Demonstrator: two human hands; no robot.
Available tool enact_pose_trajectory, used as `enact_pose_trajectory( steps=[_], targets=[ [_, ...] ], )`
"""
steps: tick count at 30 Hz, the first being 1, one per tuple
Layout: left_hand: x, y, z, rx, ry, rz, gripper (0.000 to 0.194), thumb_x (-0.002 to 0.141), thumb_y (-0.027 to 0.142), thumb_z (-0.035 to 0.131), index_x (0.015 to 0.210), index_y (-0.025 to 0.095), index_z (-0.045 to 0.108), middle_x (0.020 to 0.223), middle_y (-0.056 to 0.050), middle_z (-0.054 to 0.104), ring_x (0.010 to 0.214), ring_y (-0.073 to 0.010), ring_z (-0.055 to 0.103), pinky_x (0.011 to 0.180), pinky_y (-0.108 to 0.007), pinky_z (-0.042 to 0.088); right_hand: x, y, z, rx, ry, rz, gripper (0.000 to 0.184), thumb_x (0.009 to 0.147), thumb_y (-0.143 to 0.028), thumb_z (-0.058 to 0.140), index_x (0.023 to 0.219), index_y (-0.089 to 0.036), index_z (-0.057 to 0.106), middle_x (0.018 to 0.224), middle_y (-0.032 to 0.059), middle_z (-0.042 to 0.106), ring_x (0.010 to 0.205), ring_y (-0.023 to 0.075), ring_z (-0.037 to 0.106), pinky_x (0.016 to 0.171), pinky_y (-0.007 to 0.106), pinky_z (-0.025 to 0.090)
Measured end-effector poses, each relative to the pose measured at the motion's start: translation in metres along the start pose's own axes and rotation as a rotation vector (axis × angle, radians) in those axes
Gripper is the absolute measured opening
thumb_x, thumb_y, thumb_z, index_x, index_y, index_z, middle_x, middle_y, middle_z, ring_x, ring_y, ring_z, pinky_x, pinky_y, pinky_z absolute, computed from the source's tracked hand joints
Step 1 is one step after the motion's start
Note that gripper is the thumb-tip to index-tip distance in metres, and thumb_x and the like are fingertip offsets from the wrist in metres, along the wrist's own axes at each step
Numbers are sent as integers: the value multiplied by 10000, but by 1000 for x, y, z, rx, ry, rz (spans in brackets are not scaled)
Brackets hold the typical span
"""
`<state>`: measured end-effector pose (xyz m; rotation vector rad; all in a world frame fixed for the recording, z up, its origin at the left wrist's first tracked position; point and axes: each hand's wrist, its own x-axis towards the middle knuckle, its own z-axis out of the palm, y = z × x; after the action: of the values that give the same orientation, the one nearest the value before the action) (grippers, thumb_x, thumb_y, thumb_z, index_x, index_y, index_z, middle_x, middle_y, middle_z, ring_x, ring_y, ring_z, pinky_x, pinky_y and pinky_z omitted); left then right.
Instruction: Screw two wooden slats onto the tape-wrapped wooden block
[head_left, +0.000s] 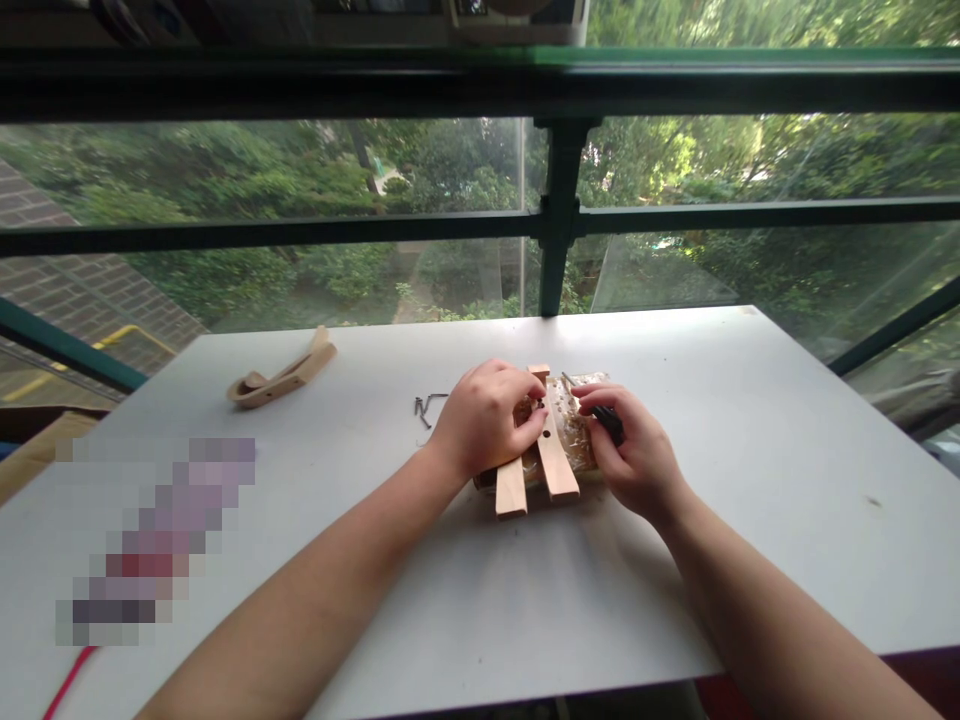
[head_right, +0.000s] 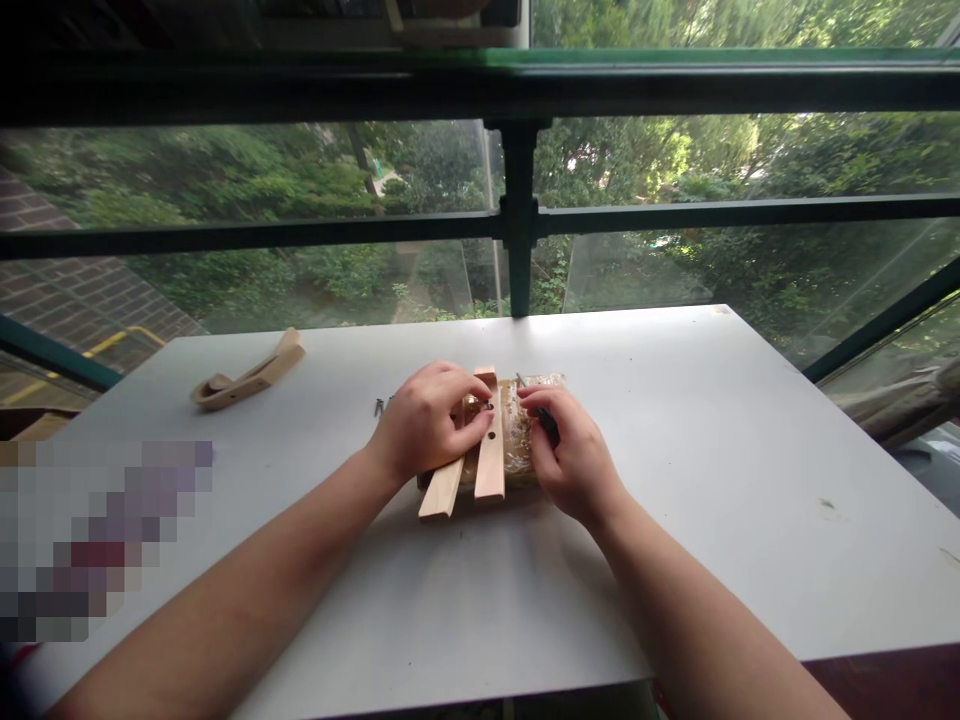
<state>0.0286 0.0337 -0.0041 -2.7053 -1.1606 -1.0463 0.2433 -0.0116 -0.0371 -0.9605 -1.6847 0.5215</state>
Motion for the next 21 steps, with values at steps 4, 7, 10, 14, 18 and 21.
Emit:
enact_pose_trajectory(
  steps=[4,7,10,14,18,21],
  targets=[
    [1,1,-2,6,-43,-18,121,831,276,693,932,210,697,889,-34,744,952,-256,637,868,-412,521,-2,3,2,87,76,40,243,894,-72,574,1063,-247,576,1211,85,696,1084,223,682,968,450,556],
    [1,3,-3,22,-32,-33,119,821,289,709,912,214,692,892,-38,745,945,-260,645,865,-423,511,0,2,2,180,159,52,211,951,-140,561,1115,-255,494,1184,99,723,1051,219,715,875,431,605],
    [2,5,-3,34,-11,-42,144,818,286,709,938,215,677,927,-41,747,932,-257,650,873,-434,499,6,-8,-2,229,231,25,201,963,-192,593,1119,-255,484,1141,99,731,1042,224,722,818,405,619],
    [1,6,-3,19,-12,-38,165,821,277,702,962,210,650,941,-39,742,938,-254,643,872,-424,498,15,-30,-10,221,227,-54,210,944,-188,637,1121,-249,543,1060,80,713,985,216,717,767,371,610],
    [0,3,0,-14,5,-26,164,820,266,708,949,209,624,964,-30,740,947,-245,633,880,-413,502,25,-42,-11,165,81,-97,197,945,-193,633,1123,-249,569,1053,83,693,980,224,704,786,395,602],
    [-1,2,2,-38,41,-24,187,800,241,726,932,206,598,926,-31,727,923,-238,627,871,-402,504,31,-42,-7,144,15,-90,179,954,-224,623,1119,-259,560,1061,84,691,973,222,699,797,406,605]
  ],
)
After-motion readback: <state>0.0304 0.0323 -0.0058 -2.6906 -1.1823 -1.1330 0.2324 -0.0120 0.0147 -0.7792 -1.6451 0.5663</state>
